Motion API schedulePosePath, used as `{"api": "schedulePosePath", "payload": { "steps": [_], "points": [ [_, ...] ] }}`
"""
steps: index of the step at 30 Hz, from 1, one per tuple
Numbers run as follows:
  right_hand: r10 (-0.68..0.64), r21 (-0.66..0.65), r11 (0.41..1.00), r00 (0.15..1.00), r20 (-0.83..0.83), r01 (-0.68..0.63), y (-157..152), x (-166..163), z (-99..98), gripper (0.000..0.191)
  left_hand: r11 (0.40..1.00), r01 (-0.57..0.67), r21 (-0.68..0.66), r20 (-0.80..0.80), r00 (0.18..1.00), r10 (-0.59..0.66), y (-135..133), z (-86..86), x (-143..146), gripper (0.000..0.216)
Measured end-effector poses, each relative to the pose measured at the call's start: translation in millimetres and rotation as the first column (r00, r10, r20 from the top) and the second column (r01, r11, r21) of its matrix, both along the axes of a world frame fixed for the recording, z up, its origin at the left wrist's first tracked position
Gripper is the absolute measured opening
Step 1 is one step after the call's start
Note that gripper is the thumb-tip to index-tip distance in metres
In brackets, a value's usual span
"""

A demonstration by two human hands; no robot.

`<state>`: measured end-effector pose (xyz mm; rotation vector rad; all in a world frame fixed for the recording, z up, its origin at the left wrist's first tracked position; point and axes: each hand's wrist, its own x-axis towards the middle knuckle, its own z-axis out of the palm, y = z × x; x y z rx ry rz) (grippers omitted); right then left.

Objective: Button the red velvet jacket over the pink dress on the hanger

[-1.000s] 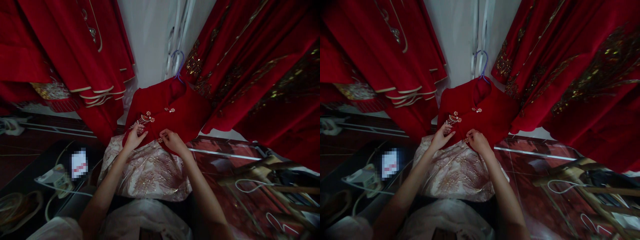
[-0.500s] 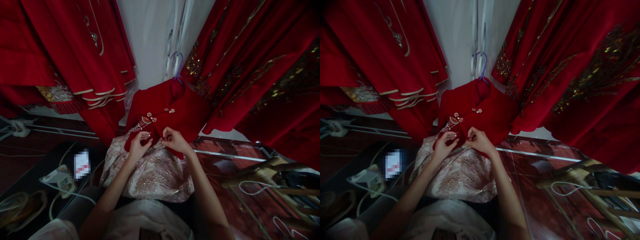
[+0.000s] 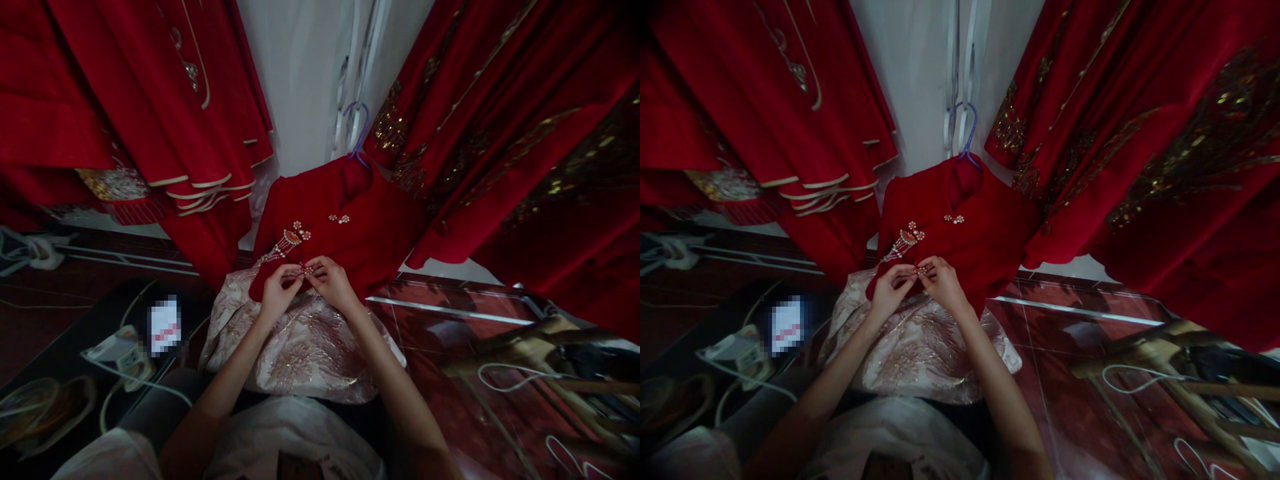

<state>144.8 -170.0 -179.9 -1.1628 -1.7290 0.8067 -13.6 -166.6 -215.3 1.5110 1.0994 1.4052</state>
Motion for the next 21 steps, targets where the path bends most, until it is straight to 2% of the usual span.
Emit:
{"api": "schedulePosePath", "payload": {
  "steps": [11,15,21],
  "points": [
    [-0.042,0.075,0.996,0.998,0.049,0.038,-6.2,-5.5,8.0,0.013,0.998,-0.013,-0.059,0.086,0.996,0.018,3.3,-6.9,-1.7,0.024],
    [-0.097,0.100,0.991,0.993,0.063,0.091,-5.4,-8.2,4.4,0.011,0.997,-0.019,-0.070,0.079,0.997,0.024,3.3,-7.1,-1.8,0.026],
    [-0.091,0.113,0.990,0.994,0.056,0.084,-7.6,-9.2,5.7,0.011,0.998,-0.006,-0.065,0.034,0.999,0.008,4.4,-6.6,-6.9,0.024]
  ]
}}
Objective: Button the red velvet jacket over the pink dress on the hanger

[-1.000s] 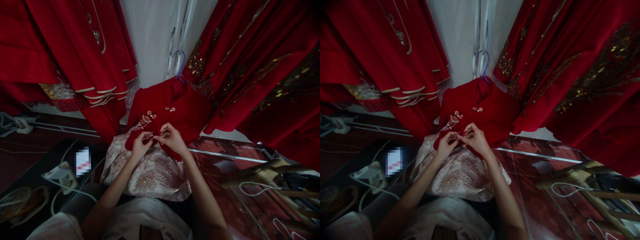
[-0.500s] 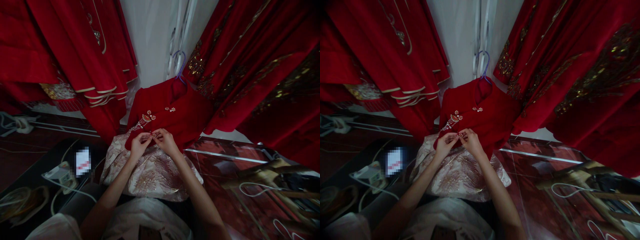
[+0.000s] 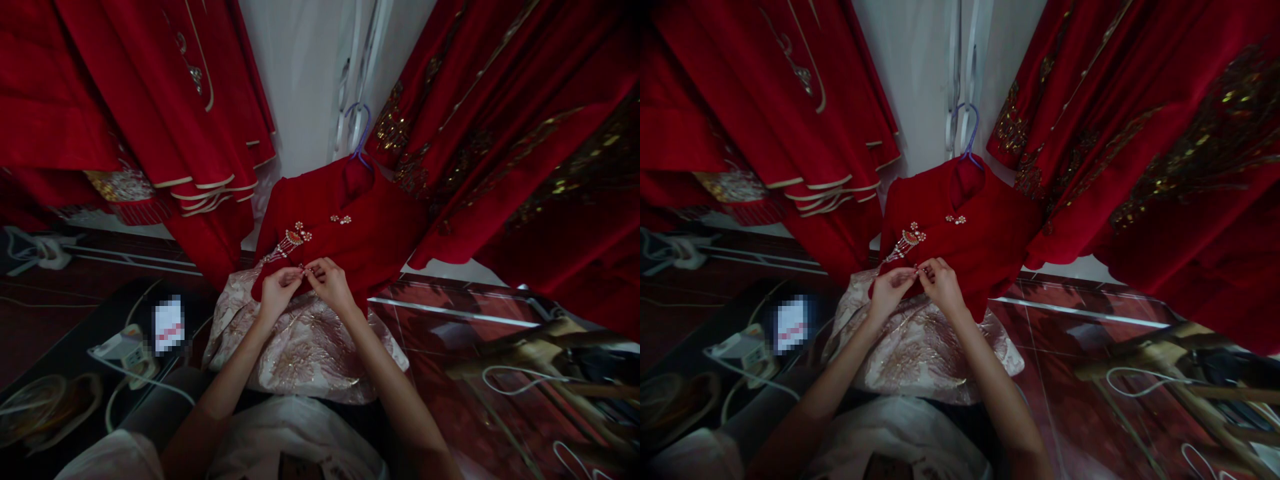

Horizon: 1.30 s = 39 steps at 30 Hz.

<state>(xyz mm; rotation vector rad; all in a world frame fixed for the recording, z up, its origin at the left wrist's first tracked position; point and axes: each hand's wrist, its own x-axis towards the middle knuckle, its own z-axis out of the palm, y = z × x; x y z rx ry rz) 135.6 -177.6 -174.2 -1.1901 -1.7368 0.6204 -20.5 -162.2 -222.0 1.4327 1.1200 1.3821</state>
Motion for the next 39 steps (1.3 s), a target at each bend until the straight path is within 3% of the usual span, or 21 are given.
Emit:
{"api": "schedulePosePath", "payload": {
  "steps": [10,14,20,24,27,31,34,39],
  "points": [
    [0.014,-0.005,1.000,0.997,0.074,-0.014,6,7,-2.0,0.009,0.996,0.065,0.060,-0.068,0.996,-0.061,1,-1.3,1,0.018],
    [-0.005,-0.014,1.000,0.998,0.067,0.006,6,22,7.7,0.014,0.998,0.007,0.056,-0.085,0.996,-0.002,3,1.8,1,0.035],
    [-0.083,-0.044,0.996,0.994,-0.073,0.080,0,44,34.1,0.025,0.990,-0.127,0.056,-0.043,0.991,0.130,9,3.6,-10,0.032],
    [-0.166,-0.026,0.986,0.972,-0.166,0.164,-1,45,41.1,0.029,0.982,-0.170,0.081,0.004,0.985,0.170,10,5.7,-12,0.029],
    [-0.163,-0.042,0.987,0.975,-0.154,0.158,-1,42,37.6,0.028,0.989,-0.112,0.095,-0.060,0.991,0.118,6,8.6,-9,0.025],
    [-0.038,-0.127,0.991,0.999,0.012,0.039,1,36,25.1,0.019,0.987,0.019,0.161,-0.247,0.969,0.022,0,9.4,-1,0.014],
    [0.014,-0.149,0.989,0.995,0.098,0.001,3,29,14.0,0.018,0.981,0.000,0.194,-0.308,0.949,0.061,-3,7.9,2,0.014],
    [0.031,-0.149,0.989,0.997,0.066,-0.020,6,21,1.4,0.016,0.972,-0.009,0.234,-0.350,0.932,0.093,-3,7.6,2,0.016]
  ]
}}
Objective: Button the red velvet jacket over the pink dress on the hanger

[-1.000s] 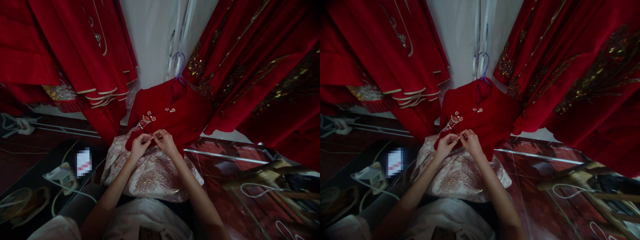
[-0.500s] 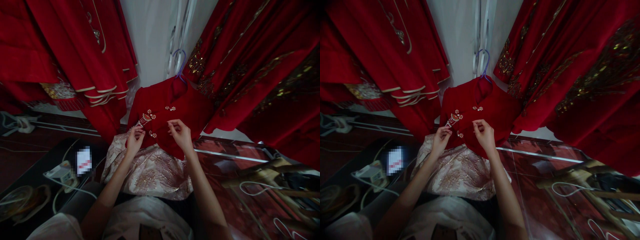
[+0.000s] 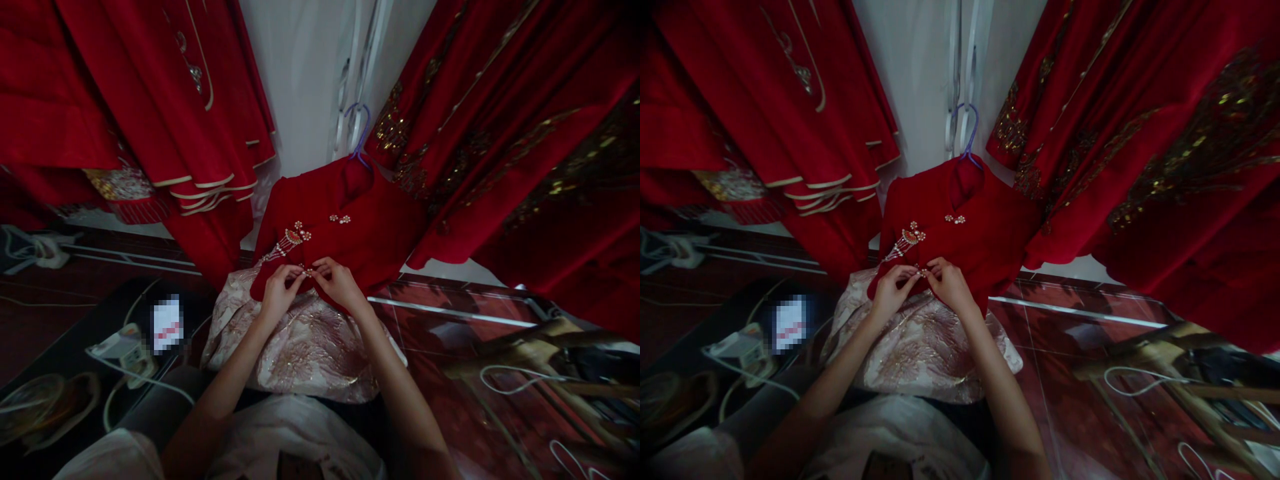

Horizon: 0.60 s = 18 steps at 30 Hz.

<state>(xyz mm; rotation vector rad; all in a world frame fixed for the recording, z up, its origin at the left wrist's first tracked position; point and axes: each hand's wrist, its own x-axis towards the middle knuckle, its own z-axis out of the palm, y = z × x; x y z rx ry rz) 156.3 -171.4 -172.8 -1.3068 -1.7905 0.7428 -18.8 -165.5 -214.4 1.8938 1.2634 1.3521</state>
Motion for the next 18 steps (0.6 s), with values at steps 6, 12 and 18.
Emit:
{"api": "schedulePosePath", "payload": {
  "steps": [6,12,18],
  "points": [
    [-0.021,0.001,1.000,1.000,-0.012,0.021,2,-2,-3.7,0.016,0.997,0.020,-0.071,0.077,0.997,-0.014,2,-1.4,1,0.018],
    [-0.022,-0.020,1.000,0.998,-0.064,0.021,3,-8,-5.3,0.009,0.996,-0.008,-0.091,0.109,0.994,0.018,-1,-1.7,2,0.018],
    [0.039,-0.063,0.997,0.997,-0.064,-0.043,1,7,9.1,0.015,0.997,0.037,-0.071,0.176,0.984,-0.024,28,22.9,0,0.027]
  ]
}}
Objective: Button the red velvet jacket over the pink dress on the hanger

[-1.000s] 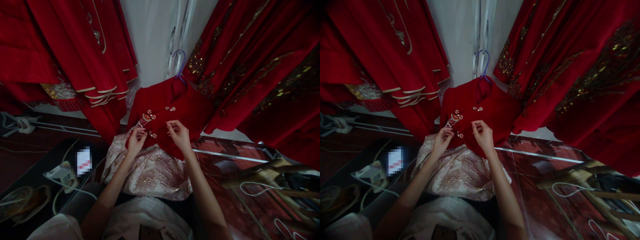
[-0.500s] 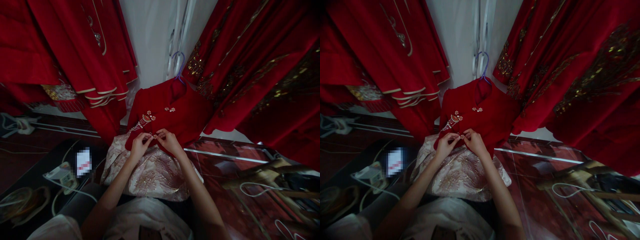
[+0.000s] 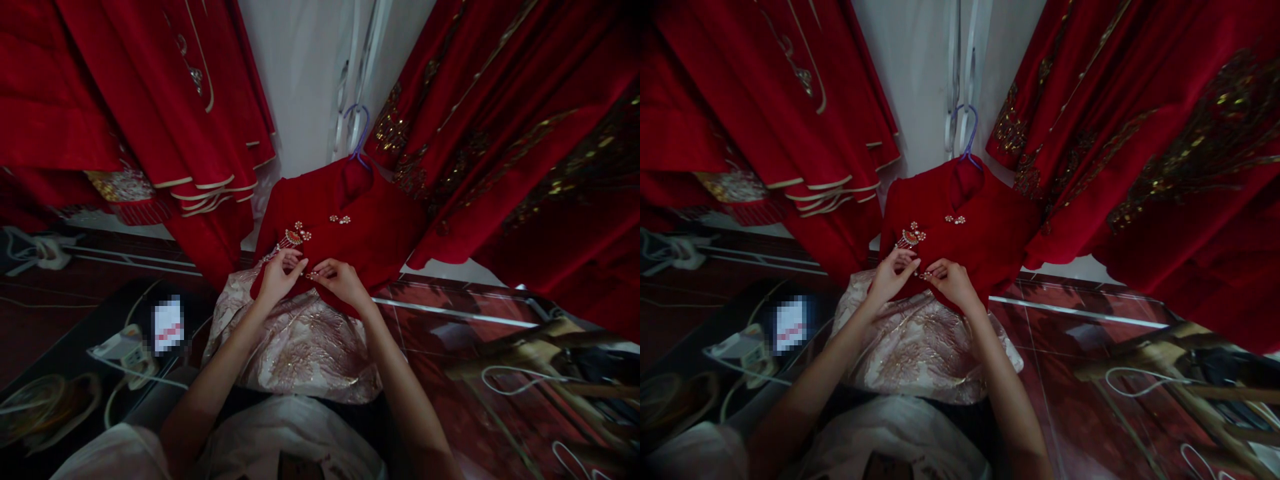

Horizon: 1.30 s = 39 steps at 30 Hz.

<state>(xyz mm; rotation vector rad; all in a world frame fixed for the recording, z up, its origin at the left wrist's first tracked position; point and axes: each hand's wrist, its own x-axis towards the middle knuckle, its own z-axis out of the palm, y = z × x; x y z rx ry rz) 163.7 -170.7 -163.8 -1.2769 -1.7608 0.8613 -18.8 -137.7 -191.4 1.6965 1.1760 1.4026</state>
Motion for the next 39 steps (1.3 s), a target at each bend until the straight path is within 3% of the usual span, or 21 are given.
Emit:
{"api": "schedulePosePath", "payload": {
  "steps": [2,5,10,16,25,28,30,32,35,37,39],
  "points": [
    [0.055,-0.012,0.998,0.998,-0.022,-0.056,-2,8,8.2,0.017,0.997,0.020,-0.070,0.132,0.991,-0.010,20,10.4,0,0.029],
    [0.101,-0.025,0.994,0.993,-0.060,-0.103,-5,16,18.3,0.020,0.959,0.162,-0.230,0.376,0.924,-0.066,44,21.6,2,0.030],
    [0.126,-0.029,0.991,0.988,-0.087,-0.129,-8,19,22.4,0.022,0.910,0.279,-0.307,0.609,0.792,-0.037,52,28.1,9,0.032],
    [0.142,-0.026,0.989,0.986,-0.087,-0.145,-9,17,22.1,0.021,0.897,0.284,-0.339,0.623,0.782,-0.011,48,34.8,18,0.033],
    [0.142,-0.035,0.989,0.987,-0.074,-0.145,-10,16,22.7,0.021,0.932,0.051,-0.359,0.531,0.832,0.159,58,31.4,32,0.022],
    [0.152,-0.029,0.988,0.986,-0.071,-0.155,-10,20,22.6,0.022,0.912,0.150,-0.383,0.539,0.838,0.088,56,34.3,37,0.023],
    [0.187,-0.045,0.981,0.980,-0.069,-0.190,-11,24,23.9,0.023,0.895,0.242,-0.376,0.497,0.867,-0.025,54,39.3,43,0.025],
    [0.238,-0.082,0.967,0.969,-0.065,-0.243,-13,29,26.2,0.022,0.921,0.255,-0.295,0.380,0.915,-0.132,55,46.5,51,0.021],
    [0.309,-0.137,0.939,0.949,-0.069,-0.316,-16,38,29.8,0.020,0.967,0.253,0.013,0.081,0.964,-0.253,62,59.3,64,0.018],
    [0.337,-0.150,0.926,0.938,-0.081,-0.346,-17,44,31.5,0.018,0.944,0.266,0.196,-0.172,0.957,-0.234,68,67.2,72,0.025],
    [0.347,-0.151,0.922,0.934,-0.086,-0.356,-17,48,32.3,0.017,0.919,0.257,0.301,-0.397,0.909,-0.124,75,73.8,77,0.023]
  ]
}}
